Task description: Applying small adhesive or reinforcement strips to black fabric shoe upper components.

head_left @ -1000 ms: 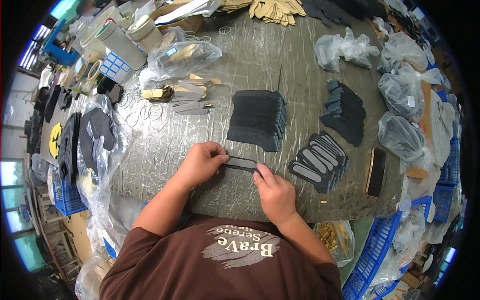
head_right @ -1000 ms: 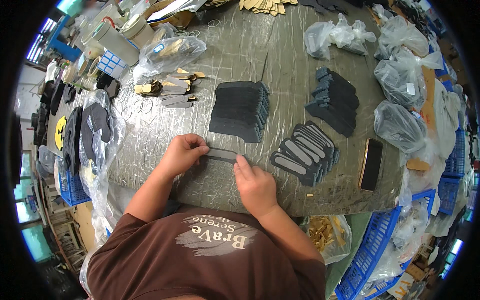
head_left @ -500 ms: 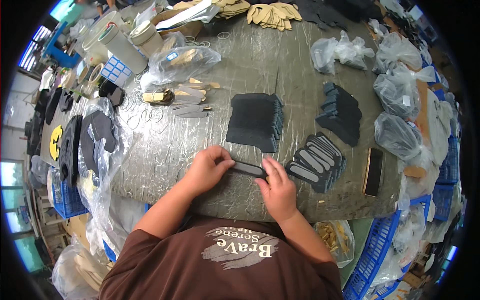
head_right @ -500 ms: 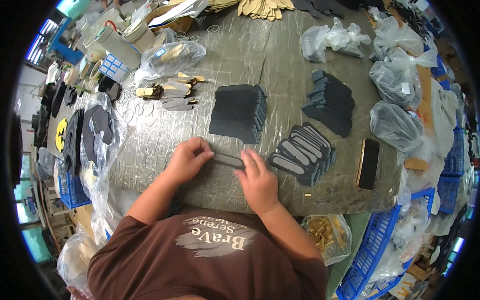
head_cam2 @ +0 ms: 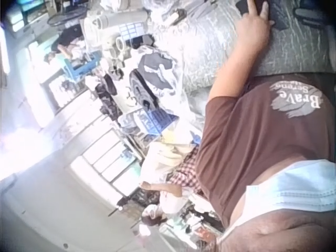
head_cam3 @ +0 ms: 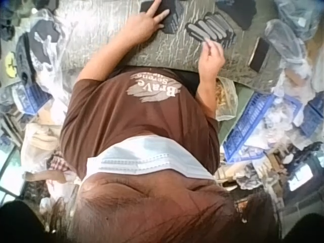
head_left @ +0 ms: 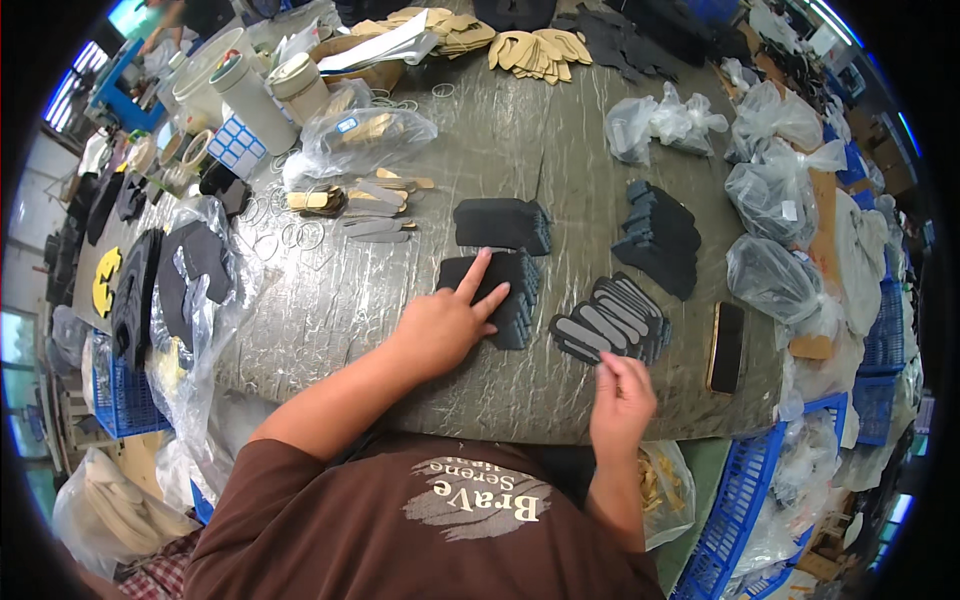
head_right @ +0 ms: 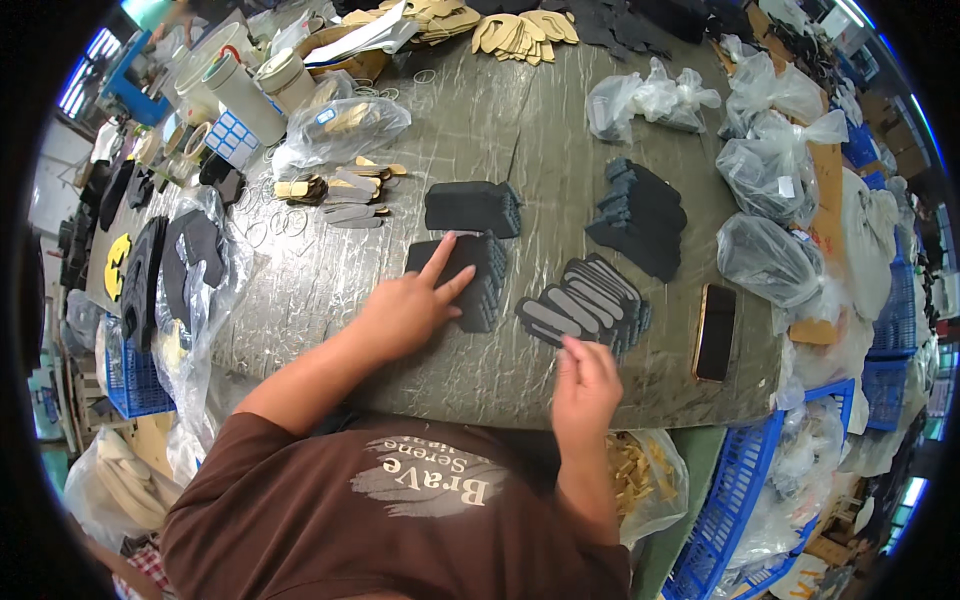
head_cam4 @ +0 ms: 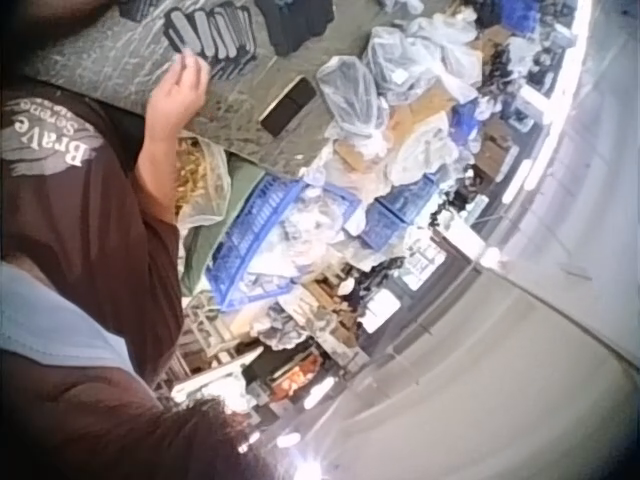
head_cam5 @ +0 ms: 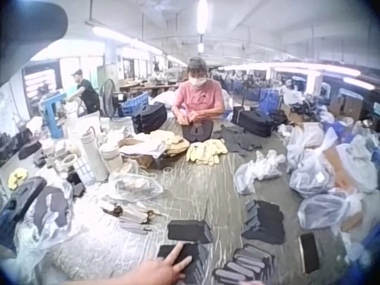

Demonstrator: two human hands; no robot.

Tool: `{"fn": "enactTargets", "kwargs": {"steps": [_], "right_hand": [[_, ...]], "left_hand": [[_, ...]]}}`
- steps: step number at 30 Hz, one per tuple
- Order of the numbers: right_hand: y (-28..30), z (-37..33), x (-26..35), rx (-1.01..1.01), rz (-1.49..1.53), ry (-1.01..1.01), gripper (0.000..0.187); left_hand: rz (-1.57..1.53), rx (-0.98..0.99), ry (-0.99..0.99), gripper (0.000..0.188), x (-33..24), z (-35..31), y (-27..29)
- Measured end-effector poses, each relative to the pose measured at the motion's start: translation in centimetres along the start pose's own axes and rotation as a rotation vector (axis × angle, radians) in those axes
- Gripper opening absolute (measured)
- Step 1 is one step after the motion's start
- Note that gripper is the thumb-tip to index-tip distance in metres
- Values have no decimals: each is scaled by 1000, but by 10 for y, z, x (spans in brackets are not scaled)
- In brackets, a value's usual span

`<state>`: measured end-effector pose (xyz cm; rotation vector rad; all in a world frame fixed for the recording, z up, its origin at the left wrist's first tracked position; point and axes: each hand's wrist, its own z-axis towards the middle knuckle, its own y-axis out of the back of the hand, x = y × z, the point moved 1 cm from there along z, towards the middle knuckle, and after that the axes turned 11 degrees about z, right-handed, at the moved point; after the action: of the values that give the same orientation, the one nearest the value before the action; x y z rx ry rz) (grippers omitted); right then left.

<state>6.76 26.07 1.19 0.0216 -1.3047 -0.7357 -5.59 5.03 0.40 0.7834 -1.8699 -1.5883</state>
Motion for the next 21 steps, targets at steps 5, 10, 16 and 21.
{"fn": "enactTargets", "kwargs": {"steps": [5, 10, 16, 21], "right_hand": [[-48, -7, 25, 410, 361, -122, 12], [-74, -8, 47, 664, 689, -229, 7], [-77, -14, 45, 726, 747, -405, 8], [-75, -14, 51, 691, 731, -402, 8]], "left_hand": [[-177, -68, 30, 74, -8, -29, 16], [-531, -388, -216, 98, -22, -55, 9], [-661, -436, -272, 104, -20, -64, 4], [-654, -432, -261, 107, -20, -65, -2]]}}
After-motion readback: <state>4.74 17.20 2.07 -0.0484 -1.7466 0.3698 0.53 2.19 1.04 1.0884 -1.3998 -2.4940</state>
